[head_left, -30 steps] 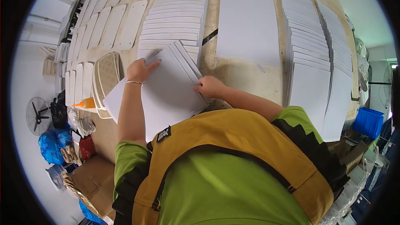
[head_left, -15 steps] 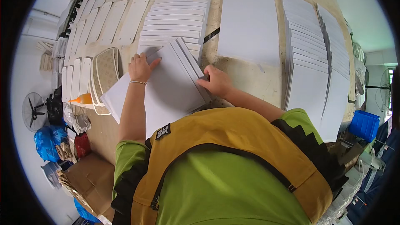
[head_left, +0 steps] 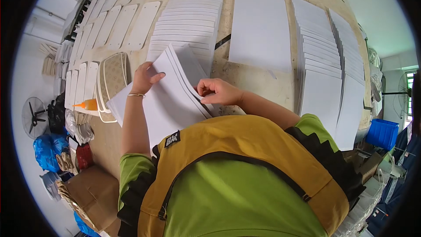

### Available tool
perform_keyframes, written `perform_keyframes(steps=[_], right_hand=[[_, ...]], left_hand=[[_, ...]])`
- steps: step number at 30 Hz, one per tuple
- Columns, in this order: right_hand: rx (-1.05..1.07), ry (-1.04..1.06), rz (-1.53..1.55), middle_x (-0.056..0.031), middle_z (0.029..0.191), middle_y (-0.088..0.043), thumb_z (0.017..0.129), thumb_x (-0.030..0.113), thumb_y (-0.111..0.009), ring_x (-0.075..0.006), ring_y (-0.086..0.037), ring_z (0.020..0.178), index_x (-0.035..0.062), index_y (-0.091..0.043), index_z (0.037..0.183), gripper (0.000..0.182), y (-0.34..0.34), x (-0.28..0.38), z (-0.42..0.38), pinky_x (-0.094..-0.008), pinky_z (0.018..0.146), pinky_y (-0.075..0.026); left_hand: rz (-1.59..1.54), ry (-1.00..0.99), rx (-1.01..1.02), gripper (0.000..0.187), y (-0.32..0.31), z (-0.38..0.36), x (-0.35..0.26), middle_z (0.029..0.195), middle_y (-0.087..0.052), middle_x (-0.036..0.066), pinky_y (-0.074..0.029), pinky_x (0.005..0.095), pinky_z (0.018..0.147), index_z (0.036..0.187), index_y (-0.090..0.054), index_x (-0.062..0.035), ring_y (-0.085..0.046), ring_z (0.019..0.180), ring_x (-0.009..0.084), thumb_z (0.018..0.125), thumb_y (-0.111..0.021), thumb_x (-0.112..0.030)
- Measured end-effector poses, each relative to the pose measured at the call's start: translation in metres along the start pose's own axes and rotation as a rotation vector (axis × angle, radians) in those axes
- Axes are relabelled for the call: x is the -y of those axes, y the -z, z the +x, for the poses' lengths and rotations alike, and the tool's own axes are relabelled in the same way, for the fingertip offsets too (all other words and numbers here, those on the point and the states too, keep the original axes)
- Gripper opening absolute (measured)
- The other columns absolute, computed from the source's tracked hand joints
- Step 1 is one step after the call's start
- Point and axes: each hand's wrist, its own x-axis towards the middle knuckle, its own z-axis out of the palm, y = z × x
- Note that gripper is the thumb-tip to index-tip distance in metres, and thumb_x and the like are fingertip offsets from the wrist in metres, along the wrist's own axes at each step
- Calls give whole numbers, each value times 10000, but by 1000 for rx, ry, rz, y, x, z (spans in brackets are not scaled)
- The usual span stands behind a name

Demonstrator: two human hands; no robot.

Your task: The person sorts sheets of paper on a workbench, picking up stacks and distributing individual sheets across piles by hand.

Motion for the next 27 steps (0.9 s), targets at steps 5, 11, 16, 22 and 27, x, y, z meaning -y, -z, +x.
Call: perform_keyframes(steps=[5,11,16,22,27], right_hand=[[-27,-113,253,-75,1039,-553,802,251,-598,-163,-492,1029,63,-537,1036,306,1,-11,31,-312,919,-357],[65,98,-1409,-105,1374,-344,783,360,-605,-228,-285,1295,91,-424,1254,572,-17,-58,45,-436,1049,-226],[177,-64,-1463,-105,1446,-236,743,445,-626,-239,-188,1347,113,-336,1338,740,-25,-40,45,-487,1066,-178],[50,65,-911,-143,1412,-294,654,518,-691,-309,-270,1302,87,-194,1400,995,-41,-24,52,-472,1035,-230],[-400,506,-449,-195,1264,-454,694,331,-734,-320,-428,1164,33,-283,1351,851,-75,62,2,-428,945,-350]], left_hand=[[-199,313,26,543,63,-19,-44,727,-562,24,-405,229,553,948,-559,28,-499,647,85,597,-810,-301],[-64,53,-797,409,180,-121,-12,760,-579,45,-426,230,519,956,-572,41,-516,603,118,664,-748,-184],[957,73,-1634,119,306,-186,-118,635,-599,107,-430,288,456,680,-579,6,-510,535,154,738,-541,-90],[187,137,-1921,163,300,-152,-152,684,-629,101,-472,306,467,680,-616,11,-548,547,194,715,-614,-148],[-132,-85,-1672,236,235,-60,-196,672,-623,74,-465,282,507,731,-637,11,-541,597,169,732,-694,-218]])
